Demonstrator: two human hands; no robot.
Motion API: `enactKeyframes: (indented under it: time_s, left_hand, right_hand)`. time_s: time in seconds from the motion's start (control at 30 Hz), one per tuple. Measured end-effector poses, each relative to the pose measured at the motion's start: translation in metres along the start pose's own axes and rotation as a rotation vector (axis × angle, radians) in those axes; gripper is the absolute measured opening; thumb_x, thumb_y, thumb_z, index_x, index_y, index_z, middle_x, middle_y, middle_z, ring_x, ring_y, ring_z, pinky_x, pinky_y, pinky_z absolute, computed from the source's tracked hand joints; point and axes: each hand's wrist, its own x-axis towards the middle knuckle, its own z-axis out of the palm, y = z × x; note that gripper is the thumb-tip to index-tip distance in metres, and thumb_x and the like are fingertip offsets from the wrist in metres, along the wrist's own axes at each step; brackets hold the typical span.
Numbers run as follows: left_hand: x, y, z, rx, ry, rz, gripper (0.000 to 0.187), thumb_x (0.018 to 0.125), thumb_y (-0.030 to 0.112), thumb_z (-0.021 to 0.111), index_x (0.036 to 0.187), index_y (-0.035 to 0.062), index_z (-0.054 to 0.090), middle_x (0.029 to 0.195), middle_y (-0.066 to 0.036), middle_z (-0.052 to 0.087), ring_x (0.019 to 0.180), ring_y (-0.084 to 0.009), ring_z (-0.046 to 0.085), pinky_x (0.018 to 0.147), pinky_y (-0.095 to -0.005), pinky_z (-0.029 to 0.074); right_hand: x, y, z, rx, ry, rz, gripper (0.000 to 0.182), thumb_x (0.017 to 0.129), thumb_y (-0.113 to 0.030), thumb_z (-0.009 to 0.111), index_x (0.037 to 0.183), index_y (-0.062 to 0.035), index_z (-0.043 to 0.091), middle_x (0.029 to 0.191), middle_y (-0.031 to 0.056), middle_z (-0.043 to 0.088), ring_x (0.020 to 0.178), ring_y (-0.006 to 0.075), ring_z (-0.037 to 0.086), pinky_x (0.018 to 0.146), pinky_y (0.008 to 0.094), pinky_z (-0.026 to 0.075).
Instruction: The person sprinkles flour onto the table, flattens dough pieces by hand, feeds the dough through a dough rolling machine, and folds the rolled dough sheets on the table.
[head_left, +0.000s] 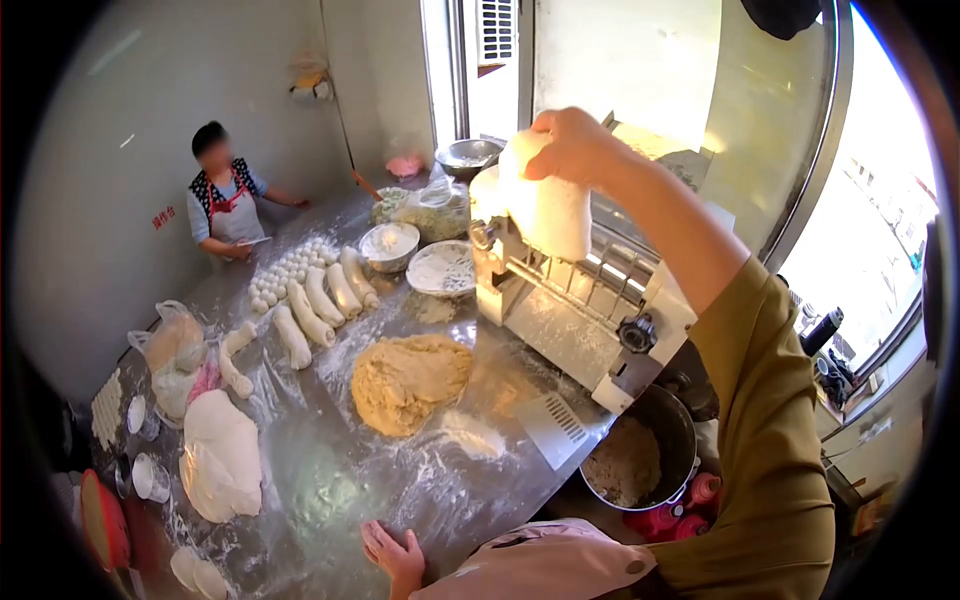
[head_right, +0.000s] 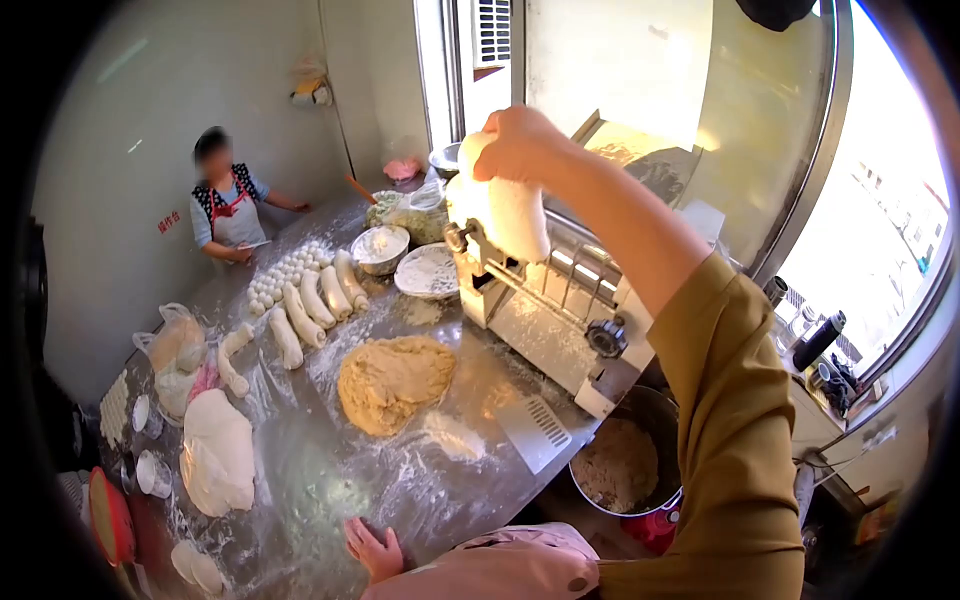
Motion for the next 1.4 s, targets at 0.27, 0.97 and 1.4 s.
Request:
enactKeyframes:
  time_s: [0.27,0.97,1.4]
  left_hand:
    - [0.005,0.082,0.018,-0.099,-0.046,-0.332,0.082,0.079,0.023,0.067,0.145,-0.0008,0.026,0.149,-0.03,0.022,0.136,-0.0437,0.026,0.111,-0.0511,0.02]
    - [0.122,0.268,0.046,-0.574,-0.327,0.105,0.062,0.081,0.018,0.07,0.134,-0.0019,0.043,0.131,-0.024,0.049,0.124,-0.0357,0.048,0.101,-0.0418,0.04]
    - [0.203,0.468,0.133,-1.938,-1.122,-0.461,0.063,0.097,0.05,0.042,0.141,0.0055,0.036,0.137,-0.015,0.047,0.12,-0.0268,0.051,0.1,-0.0403,0.039]
  right_hand:
    - [0.061,0.164,-0.082,0.047,0.079,0.136,0.048,0.063,-0.012,0.077,0.106,0.0029,0.062,0.091,0.0158,0.065,0.08,0.0261,0.064,0.068,0.0396,0.052]
    - [-0.038,0.281,-0.114,0.395,0.249,0.175,0.043,0.087,-0.023,0.065,0.123,-0.0023,0.057,0.113,0.0077,0.062,0.095,0.0156,0.062,0.077,0.0274,0.051]
    - [-0.3,0.413,-0.029,1.072,1.046,0.893,0.016,0.089,-0.02,0.065,0.102,-0.0119,0.061,0.083,-0.0044,0.058,0.065,0.0052,0.05,0.057,0.0177,0.041]
